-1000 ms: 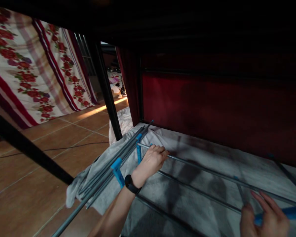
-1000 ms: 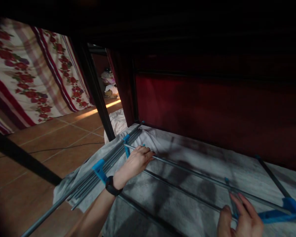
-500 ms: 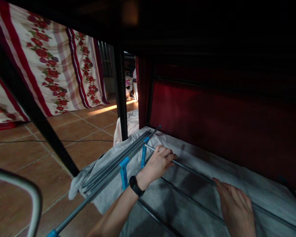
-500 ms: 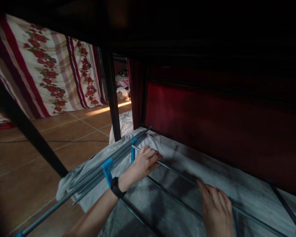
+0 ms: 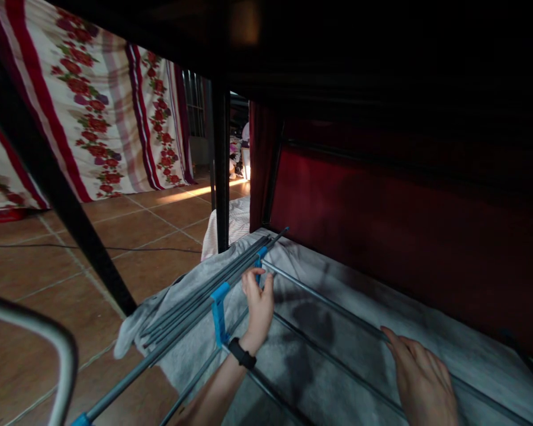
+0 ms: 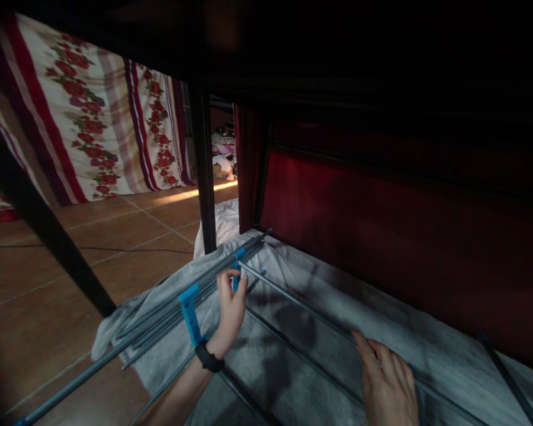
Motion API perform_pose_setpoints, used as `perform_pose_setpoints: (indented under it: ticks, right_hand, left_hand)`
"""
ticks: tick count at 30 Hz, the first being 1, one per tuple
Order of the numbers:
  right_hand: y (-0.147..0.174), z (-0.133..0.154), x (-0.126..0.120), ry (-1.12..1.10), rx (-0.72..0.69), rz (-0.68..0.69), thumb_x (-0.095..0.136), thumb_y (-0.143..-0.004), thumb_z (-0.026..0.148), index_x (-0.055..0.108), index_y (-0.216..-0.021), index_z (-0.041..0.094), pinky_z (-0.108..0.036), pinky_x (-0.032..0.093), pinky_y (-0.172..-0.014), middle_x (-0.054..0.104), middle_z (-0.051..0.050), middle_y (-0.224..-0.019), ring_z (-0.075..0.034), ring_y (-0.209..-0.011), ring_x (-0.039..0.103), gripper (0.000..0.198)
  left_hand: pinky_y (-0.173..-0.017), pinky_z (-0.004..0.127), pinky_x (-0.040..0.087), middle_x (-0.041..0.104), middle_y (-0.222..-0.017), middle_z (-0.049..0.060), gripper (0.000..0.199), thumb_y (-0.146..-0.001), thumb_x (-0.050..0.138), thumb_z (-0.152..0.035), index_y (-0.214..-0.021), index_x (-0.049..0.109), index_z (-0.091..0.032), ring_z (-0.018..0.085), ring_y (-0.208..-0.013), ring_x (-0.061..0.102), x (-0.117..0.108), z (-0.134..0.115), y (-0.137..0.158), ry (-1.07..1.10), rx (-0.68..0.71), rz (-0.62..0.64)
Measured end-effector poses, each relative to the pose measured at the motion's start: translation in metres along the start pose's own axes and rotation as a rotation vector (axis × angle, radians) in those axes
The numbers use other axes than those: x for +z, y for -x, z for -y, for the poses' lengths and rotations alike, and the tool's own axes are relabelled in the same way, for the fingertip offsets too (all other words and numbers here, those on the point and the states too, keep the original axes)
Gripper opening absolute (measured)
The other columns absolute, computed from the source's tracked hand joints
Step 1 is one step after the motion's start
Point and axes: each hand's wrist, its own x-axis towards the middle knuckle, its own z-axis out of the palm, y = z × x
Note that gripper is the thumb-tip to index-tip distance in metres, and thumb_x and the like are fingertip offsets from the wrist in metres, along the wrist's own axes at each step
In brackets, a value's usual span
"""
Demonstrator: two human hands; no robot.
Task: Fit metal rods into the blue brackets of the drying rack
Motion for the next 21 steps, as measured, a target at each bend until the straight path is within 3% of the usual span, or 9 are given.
perform_pose_setpoints:
  ticks: [3, 6, 10, 21]
  right_hand:
    - [0.0, -0.001, 0.001, 0.004, -0.016, -0.007, 0.043, -0.092, 0.018, 0.041, -0.145, 0.026, -0.038, 0.043, -0.083, 0.064, -0.008, -0.104, -0.023, -0.092, 0.06, 0.054]
    - [0.0, -0.002, 0.002, 0.001, -0.019, -0.01, 0.042, -0.092, 0.018, 0.04, -0.146, 0.027, -0.038, 0.043, -0.082, 0.065, -0.008, -0.101, -0.023, -0.09, 0.061, 0.055]
    - [0.002, -0.003, 0.004, -0.001, -0.016, -0.005, 0.043, -0.092, 0.017, 0.04, -0.146, 0.026, -0.038, 0.042, -0.085, 0.064, -0.008, -0.103, -0.023, -0.092, 0.061, 0.055]
    - [0.006, -0.007, 0.014, -0.04, -0.018, -0.102, 0.039, -0.095, 0.024, 0.043, -0.144, 0.028, -0.038, 0.04, -0.082, 0.064, -0.008, -0.096, -0.023, -0.086, 0.061, 0.049]
  left_hand:
    - [-0.105, 0.044, 0.041, 0.057, -0.118, 0.008, 0.031, -0.088, 0.059, -0.043, -0.112, 0.053, -0.024, 0.023, -0.113, 0.055, 0.005, 0.014, -0.009, 0.109, -0.157, -0.02]
    - [-0.111, 0.044, 0.037, 0.057, -0.132, 0.01, 0.042, -0.087, 0.06, -0.044, -0.124, 0.054, -0.023, 0.025, -0.126, 0.052, 0.009, 0.024, -0.024, 0.249, -0.166, 0.066]
    - [-0.116, 0.045, 0.032, 0.063, -0.131, 0.007, 0.038, -0.089, 0.058, -0.043, -0.122, 0.062, -0.024, 0.025, -0.132, 0.05, 0.012, 0.024, -0.038, 0.317, -0.127, 0.183]
    - [-0.118, 0.047, 0.03, 0.066, -0.127, 0.006, 0.035, -0.094, 0.05, -0.037, -0.122, 0.065, -0.023, 0.026, -0.134, 0.048, 0.006, 0.024, -0.038, 0.327, -0.108, 0.234]
